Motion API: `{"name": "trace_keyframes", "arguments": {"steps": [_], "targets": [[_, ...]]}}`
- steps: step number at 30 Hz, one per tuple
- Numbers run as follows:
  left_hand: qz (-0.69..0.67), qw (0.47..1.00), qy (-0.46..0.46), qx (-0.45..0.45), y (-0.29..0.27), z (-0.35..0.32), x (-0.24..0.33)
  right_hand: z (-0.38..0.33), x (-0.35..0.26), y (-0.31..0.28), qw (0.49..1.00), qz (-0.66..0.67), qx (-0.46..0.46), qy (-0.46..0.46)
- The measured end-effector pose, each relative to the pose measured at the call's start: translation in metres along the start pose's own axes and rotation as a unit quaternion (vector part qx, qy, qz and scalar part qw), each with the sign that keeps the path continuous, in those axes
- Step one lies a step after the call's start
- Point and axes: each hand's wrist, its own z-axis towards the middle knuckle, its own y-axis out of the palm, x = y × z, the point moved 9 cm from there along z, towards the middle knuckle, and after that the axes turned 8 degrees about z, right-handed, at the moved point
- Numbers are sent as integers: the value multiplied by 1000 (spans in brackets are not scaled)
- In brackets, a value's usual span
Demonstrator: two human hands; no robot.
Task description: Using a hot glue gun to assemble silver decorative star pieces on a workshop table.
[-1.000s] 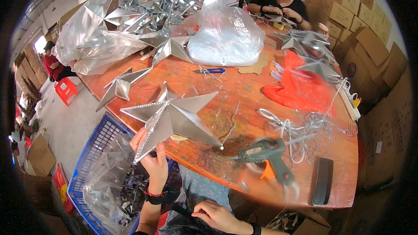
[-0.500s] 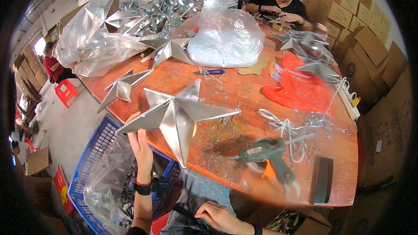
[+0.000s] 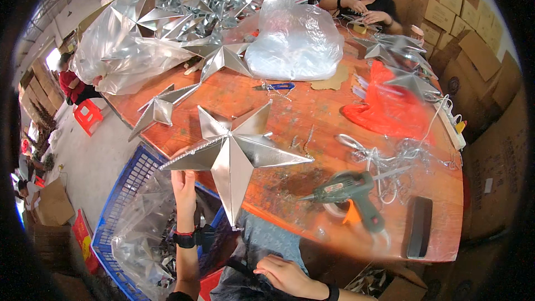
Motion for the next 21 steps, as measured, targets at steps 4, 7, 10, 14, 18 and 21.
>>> {"name": "trace_keyframes", "arguments": {"steps": [4,7,10,14,18,21], "targets": [[-1,1000,-10,-3,-6,-3,-11,5,-14,-8,998,27,39,-45],[0,1000,-13,-8,-13,-5,-16,6,-9,-8,998,38,32,-23],[4,1000,-18,10,-19,-7,-2,7,-15,-13,998,12,38,-42],[160,986,-37,21,-39,-20,4,10,-29,-28,996,-25,63,-52],[238,971,-31,-12,-48,-35,35,19,-43,-51,986,-61,143,-55],[276,954,-30,-111,-33,-51,71,17,-43,-60,983,-27,164,-77]]}}
